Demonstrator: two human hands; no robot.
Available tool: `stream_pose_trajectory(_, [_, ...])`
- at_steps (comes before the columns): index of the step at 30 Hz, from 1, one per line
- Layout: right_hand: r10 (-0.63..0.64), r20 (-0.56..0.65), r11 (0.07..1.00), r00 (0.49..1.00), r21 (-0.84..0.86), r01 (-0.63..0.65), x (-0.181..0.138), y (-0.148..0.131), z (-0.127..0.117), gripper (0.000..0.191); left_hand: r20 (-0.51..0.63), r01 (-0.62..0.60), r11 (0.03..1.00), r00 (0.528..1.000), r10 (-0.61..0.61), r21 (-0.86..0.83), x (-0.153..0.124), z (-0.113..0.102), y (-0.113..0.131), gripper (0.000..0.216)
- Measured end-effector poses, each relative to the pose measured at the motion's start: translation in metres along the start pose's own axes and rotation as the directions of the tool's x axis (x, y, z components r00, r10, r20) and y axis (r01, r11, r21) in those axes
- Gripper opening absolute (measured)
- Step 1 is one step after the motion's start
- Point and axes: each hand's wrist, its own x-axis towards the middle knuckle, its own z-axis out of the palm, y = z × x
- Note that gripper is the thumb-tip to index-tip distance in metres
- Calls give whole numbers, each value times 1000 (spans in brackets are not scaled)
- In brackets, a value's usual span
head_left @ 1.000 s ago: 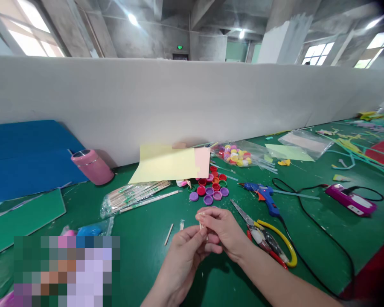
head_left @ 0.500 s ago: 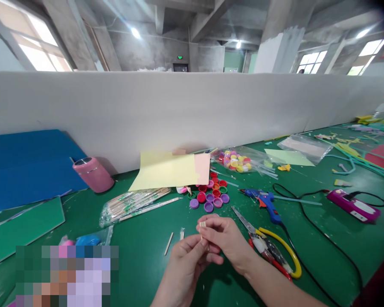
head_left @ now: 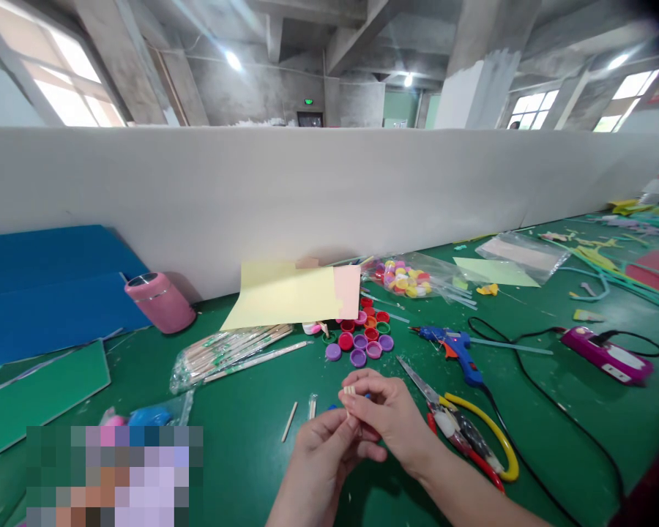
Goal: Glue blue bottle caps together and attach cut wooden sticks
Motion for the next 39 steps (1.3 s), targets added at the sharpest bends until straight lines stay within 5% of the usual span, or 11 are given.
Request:
stream_pose_trajectory(14, [-11, 26, 999, 1000, 35, 10, 0, 4, -4, 16, -13, -24, 997, 1000, 25, 67, 4, -5, -1, 16])
stream_pose_trajectory(21, [14, 37, 1000, 999, -5, -14, -4, 11, -12, 19, -30, -105, 949, 992, 120, 298, 5, -5, 4, 19])
stream_pose_trajectory(26, [2, 33, 993, 999, -115, 2, -8, 23, -22, 22, -262, -192, 822, 888, 379, 537, -3, -24, 12, 19])
stream_pose_trajectory(31, [-18, 225, 963, 974, -259, 78, -23, 29, -18, 18, -319, -213, 680, 760, 567, 701, -14, -43, 9, 19])
stream_pose_trajectory(35, [-44, 320, 894, 946, -410, 180, -32, 35, -11, 15, -300, -217, 638, 742, 599, 739, -14, -47, -1, 19])
stream_pose_trajectory(39, [-51, 321, 854, 946, -478, 208, -34, 43, -11, 15, -216, -259, 608, 773, 596, 751, -11, -45, -12, 20])
